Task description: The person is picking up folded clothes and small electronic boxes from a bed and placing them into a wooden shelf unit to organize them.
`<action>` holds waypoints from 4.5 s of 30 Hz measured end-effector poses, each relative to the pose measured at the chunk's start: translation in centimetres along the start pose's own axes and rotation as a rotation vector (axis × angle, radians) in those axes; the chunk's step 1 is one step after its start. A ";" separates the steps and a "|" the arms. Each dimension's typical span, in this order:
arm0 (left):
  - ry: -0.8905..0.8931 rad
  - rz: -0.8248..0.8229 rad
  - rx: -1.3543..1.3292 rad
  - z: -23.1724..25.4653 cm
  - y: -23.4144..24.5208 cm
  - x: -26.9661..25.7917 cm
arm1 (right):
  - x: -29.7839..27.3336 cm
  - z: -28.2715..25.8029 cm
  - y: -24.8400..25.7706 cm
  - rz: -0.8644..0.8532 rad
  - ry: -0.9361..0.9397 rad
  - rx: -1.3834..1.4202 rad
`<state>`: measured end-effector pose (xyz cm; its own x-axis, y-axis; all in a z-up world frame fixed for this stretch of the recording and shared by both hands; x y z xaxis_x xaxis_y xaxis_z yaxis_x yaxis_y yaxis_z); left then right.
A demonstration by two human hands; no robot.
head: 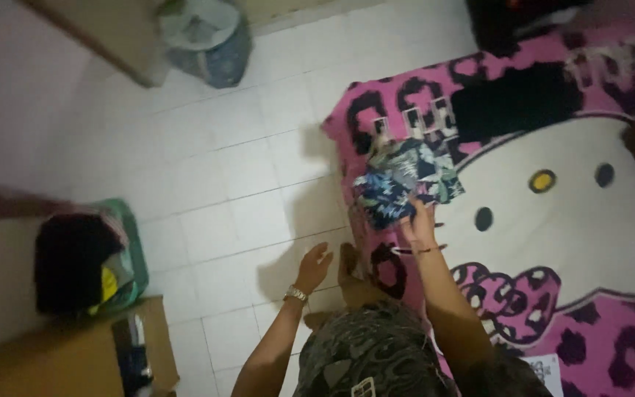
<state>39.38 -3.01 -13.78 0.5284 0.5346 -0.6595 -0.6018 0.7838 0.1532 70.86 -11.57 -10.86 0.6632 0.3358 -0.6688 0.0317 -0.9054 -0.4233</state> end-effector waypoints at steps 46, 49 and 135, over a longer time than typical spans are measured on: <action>-0.232 1.410 -1.463 -25.5 27.9 -49.2 | -52.4 53.3 -17.0 -0.688 -1.071 -0.402; -0.317 1.326 -1.512 -25.6 30.7 -50.0 | -53.8 56.5 -19.7 -0.805 -1.094 -0.555; -0.064 2.435 -1.488 -47.7 66.1 -83.8 | -128.2 109.3 -36.1 -3.137 1.569 -0.568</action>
<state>-73.24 -11.00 16.51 -0.9026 -0.2939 -0.3145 0.3501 -0.9264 -0.1390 -97.05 6.41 23.31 -0.9028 -0.3726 0.2146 0.1696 0.1501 0.9740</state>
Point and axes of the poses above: each hand's wrist, its own x-axis towards the middle knuckle, its own y-axis out of the back of the hand, z = x × y, the point moved 10 cm from there along x, towards the middle knuckle, and after that the axes turned 3 degrees about -y, right-handed, at the moved point
